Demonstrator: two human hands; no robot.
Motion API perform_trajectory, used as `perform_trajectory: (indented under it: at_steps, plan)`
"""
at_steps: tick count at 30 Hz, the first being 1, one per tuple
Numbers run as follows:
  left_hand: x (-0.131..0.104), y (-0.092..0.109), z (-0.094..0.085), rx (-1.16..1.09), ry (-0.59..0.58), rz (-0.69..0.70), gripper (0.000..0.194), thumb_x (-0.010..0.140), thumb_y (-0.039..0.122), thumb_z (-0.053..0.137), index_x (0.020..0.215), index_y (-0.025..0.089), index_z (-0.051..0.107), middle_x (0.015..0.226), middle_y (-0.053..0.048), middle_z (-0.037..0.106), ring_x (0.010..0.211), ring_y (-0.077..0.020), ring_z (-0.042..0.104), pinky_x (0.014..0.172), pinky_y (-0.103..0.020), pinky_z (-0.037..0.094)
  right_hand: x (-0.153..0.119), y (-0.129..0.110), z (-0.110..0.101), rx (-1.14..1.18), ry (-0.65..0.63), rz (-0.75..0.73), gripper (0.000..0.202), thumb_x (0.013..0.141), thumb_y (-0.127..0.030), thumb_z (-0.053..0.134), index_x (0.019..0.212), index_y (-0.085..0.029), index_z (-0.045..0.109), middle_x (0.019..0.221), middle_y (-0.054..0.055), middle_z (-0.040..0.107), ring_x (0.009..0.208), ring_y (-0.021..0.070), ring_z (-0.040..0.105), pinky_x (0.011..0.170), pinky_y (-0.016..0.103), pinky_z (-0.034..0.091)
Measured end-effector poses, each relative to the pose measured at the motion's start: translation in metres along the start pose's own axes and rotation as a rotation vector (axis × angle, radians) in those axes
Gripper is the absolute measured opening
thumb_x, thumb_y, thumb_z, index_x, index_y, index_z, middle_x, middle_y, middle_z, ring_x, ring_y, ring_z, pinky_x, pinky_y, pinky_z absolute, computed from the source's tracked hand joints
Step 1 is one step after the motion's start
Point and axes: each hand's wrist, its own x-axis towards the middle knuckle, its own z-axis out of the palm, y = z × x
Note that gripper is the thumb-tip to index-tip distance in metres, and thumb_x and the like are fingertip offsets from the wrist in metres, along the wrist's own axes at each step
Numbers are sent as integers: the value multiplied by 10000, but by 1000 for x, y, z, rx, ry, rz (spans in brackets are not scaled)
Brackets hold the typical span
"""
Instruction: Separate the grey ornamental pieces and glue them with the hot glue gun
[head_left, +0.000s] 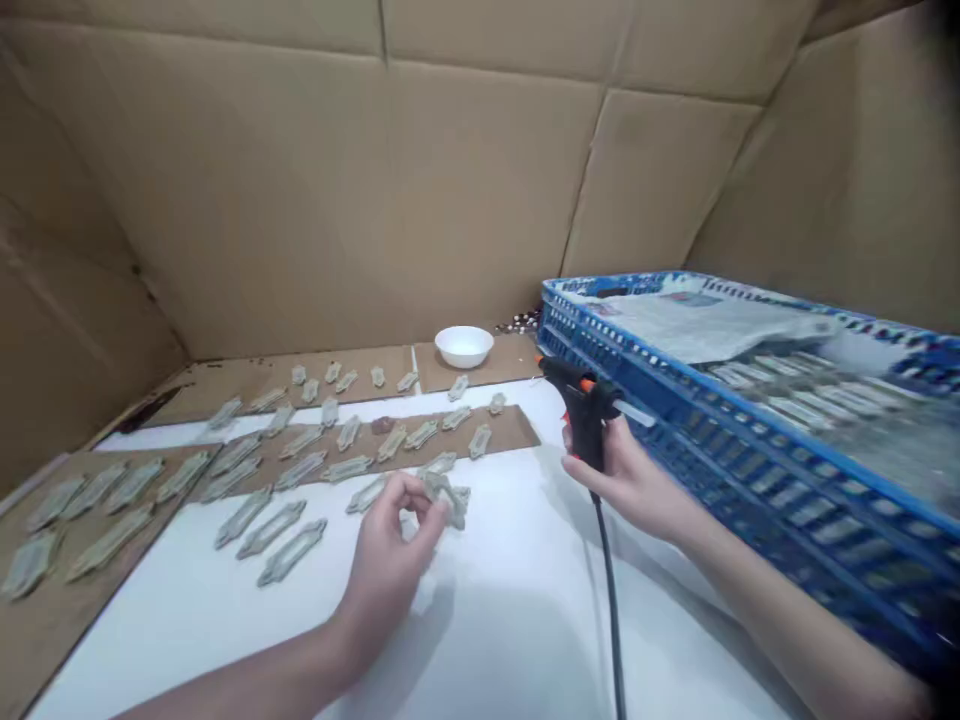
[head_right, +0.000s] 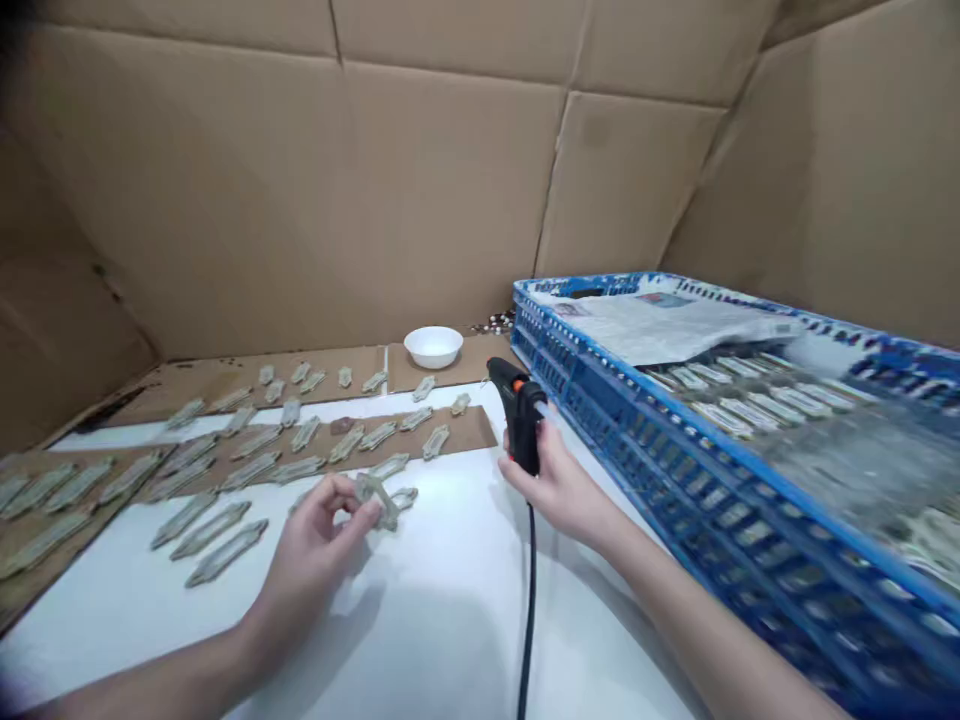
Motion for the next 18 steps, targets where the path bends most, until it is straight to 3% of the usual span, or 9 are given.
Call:
perform_trajectory:
  at_steps: [4,7,14,18]
  plan:
    - [0,4,2,120,-234,95,125,787,321,455,746,204,453,691,17,476,688,-137,477,661,-261,359,12,10,-7,-143,203,-43,440,751,-303,480,1134,-167,310,996,100,467,918,205,478,847,382,358]
    - [-1,2,3,209,-334,119,166,782,352,452,843,210,513,750,-10,526,754,-171,502,704,-289,365,35,23,-11,-106,257,-18,433,754,-258,433,1147,-136,300,970,94,493,907,192,492,854,361,360]
    - [1,-2,3,230,-384,70,359,786,443,420,1064,228,493,763,-10,559,752,-177,524,770,-305,364,116,47,-6,-209,330,99,466,753,-183,378,1188,-90,240,1090,140,462,994,182,456,889,332,334]
    - [2,-1,7,192,-360,30,393,771,458,432,1073,207,457,678,8,562,662,-166,517,696,-282,374,133,62,10,-268,270,176,445,717,-199,456,1137,-133,325,1054,127,497,969,211,471,842,354,356]
